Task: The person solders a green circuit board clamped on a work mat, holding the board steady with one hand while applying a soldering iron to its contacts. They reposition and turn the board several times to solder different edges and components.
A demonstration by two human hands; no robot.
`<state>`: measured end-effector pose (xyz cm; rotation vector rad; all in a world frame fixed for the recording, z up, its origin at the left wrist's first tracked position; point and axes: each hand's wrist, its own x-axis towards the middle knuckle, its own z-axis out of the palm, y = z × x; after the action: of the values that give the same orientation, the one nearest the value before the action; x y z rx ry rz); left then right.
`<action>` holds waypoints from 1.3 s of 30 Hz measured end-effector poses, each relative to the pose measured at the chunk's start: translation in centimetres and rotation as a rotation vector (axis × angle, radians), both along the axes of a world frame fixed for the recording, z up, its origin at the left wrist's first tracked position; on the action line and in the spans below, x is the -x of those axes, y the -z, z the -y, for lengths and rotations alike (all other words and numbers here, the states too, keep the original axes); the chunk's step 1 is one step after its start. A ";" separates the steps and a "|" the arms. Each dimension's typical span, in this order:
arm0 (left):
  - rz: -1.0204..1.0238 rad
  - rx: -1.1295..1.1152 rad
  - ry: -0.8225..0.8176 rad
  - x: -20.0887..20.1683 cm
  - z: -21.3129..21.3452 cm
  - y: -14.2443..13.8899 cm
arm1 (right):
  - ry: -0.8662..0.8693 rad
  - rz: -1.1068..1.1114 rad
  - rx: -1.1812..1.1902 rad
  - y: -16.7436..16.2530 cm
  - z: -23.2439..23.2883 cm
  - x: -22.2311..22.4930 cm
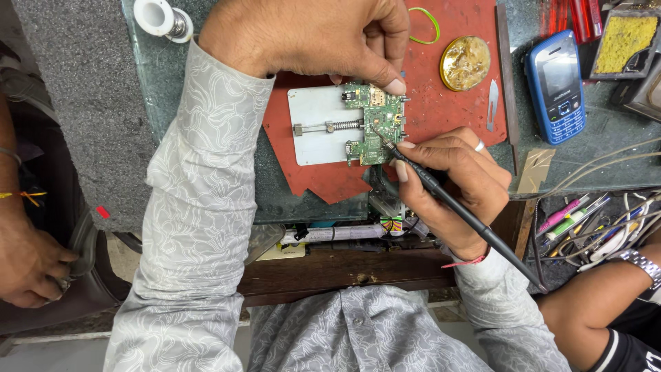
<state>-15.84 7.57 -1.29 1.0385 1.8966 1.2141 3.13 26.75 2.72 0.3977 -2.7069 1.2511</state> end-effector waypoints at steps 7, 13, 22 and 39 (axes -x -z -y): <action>-0.004 0.009 0.008 0.1 -0.1 0.2 | 0.000 -0.027 -0.006 0.2 -0.1 0.0; -0.025 -0.011 0.000 0.0 0.0 0.2 | -0.006 -0.029 -0.012 0.2 -0.1 0.1; -0.013 0.007 0.019 0.1 -0.1 0.1 | -0.013 -0.046 -0.004 0.4 -0.3 0.1; 0.014 -0.006 0.024 0.1 -0.1 0.2 | -0.006 -0.062 -0.005 0.6 -0.3 0.1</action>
<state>-15.94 7.70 -1.45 1.0501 1.8658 1.2112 3.00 27.01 2.13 0.4376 -2.6600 1.2125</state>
